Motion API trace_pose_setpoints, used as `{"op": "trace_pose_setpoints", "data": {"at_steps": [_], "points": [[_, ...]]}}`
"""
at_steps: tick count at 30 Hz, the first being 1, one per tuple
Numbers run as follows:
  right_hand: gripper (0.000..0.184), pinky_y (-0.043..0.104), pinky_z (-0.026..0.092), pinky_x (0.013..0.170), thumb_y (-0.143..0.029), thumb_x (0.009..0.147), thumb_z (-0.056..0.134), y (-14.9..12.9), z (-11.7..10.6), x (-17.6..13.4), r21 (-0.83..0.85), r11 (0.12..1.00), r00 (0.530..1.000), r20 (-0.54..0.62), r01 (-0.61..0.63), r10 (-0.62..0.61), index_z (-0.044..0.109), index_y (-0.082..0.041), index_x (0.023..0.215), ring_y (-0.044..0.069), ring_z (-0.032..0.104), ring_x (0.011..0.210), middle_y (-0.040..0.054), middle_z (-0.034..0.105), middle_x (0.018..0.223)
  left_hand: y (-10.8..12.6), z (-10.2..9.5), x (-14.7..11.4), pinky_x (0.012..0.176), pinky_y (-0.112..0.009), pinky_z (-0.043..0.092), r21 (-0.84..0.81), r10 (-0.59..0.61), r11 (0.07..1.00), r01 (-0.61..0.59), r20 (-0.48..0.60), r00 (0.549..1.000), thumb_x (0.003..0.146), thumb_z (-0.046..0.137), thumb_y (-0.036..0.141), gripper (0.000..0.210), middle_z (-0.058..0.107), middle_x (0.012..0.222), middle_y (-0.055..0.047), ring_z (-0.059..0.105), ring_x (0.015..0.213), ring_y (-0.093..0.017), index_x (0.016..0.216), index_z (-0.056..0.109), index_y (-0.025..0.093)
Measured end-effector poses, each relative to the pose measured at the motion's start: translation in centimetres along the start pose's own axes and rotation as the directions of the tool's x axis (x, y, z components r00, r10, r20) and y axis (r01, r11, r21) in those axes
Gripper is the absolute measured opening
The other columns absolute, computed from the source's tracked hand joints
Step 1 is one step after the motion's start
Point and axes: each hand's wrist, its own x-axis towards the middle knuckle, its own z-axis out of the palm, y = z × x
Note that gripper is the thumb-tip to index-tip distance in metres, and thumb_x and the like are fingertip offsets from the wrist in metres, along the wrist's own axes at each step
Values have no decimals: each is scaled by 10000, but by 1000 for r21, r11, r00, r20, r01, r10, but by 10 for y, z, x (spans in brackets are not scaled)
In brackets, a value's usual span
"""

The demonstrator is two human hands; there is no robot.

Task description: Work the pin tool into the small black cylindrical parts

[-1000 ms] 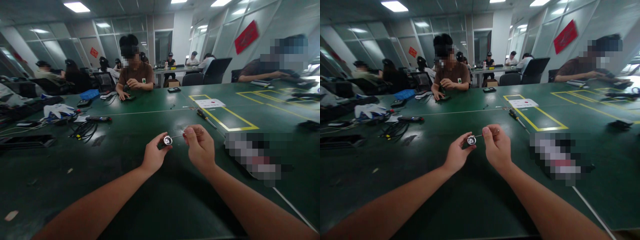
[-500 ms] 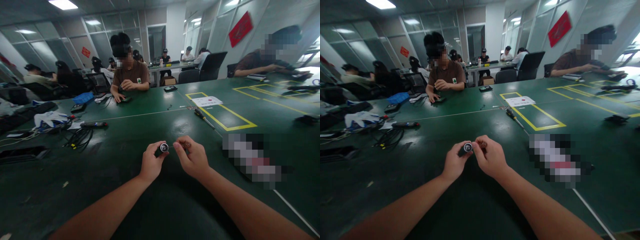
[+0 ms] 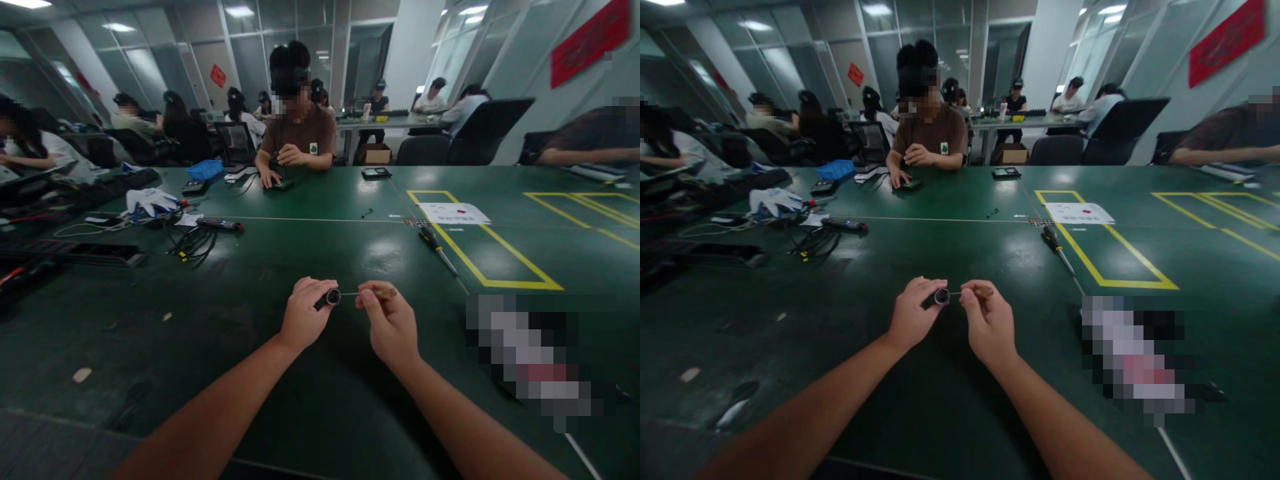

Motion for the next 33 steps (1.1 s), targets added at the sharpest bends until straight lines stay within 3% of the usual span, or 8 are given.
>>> {"op": "trace_pose_setpoints", "data": {"at_steps": [3, 7, 9, 13, 16, 25, 33], "points": [[237, 348, 547, 717, -437, 955, 628, 6, 4, 7, 274, 948, 986, 20, -163, 164, 653, -201, 968, 186, 654, 709, 22, 669, 763, -4, -4, -1, 1100, -513, 443, 42, 2, 999, -2, -4, 1000, 835, 768, 135, 323, 774, 1160, -54, 701, 1086, -242, 1136, 731, 245], [244, 347, 574, 657, -429, 875, 707, 11, 7, 14, 565, 725, 912, 138, -393, 386, 646, -194, 900, 175, 642, 656, 16, 650, 740, -11, -11, 0, 1105, -510, 442, 51, -16, 999, 16, -15, 1000, 833, 775, 156, 339, 770, 1167, -45, 698, 1098, -245, 1149, 731, 271], [228, 330, 572, 628, -405, 848, 732, 10, 8, 13, 615, 688, 908, 123, -386, 400, 642, -195, 862, 165, 632, 632, 10, 644, 712, -14, -15, 1, 1113, -510, 438, 59, -27, 998, 29, -32, 999, 825, 780, 151, 355, 767, 1173, -50, 696, 1108, -250, 1158, 729, 264], [209, 363, 597, 724, -409, 869, 721, 4, 7, 7, 502, 838, 969, -1, -213, 247, 667, -213, 916, 186, 694, 734, 16, 701, 789, -18, -19, 3, 1097, -512, 450, 57, -27, 998, 30, -45, 999, 804, 807, 179, 350, 769, 1155, -57, 699, 1094, -265, 1138, 737, 253], [217, 381, 596, 778, -404, 883, 713, 0, 6, 2, 333, 931, 989, 33, -147, 145, 697, -212, 984, 198, 721, 755, 29, 743, 797, -17, -22, 4, 1082, -507, 456, 52, -10, 999, 12, -39, 999, 798, 811, 179, 352, 770, 1145, -60, 696, 1088, -270, 1135, 739, 248], [165, 364, 590, 766, -363, 892, 690, 1, 7, 0, 282, 957, 998, 40, -64, 55, 685, -210, 953, 196, 732, 752, 30, 758, 794, -12, -27, 6, 1054, -496, 455, 83, 31, 996, -30, -19, 999, 784, 814, 152, 349, 775, 1122, -57, 693, 1064, -270, 1112, 742, 250], [135, 359, 585, 739, -343, 936, 621, -7, 4, -8, 43, 997, 992, 100, 70, -74, 675, -220, 956, 225, 756, 798, 40, 755, 828, -13, -27, 3, 1066, -504, 436, 82, 93, 992, -93, 4, 996, 814, 774, 134, 327, 775, 1142, -37, 684, 1067, -259, 1109, 734, 269]]}}
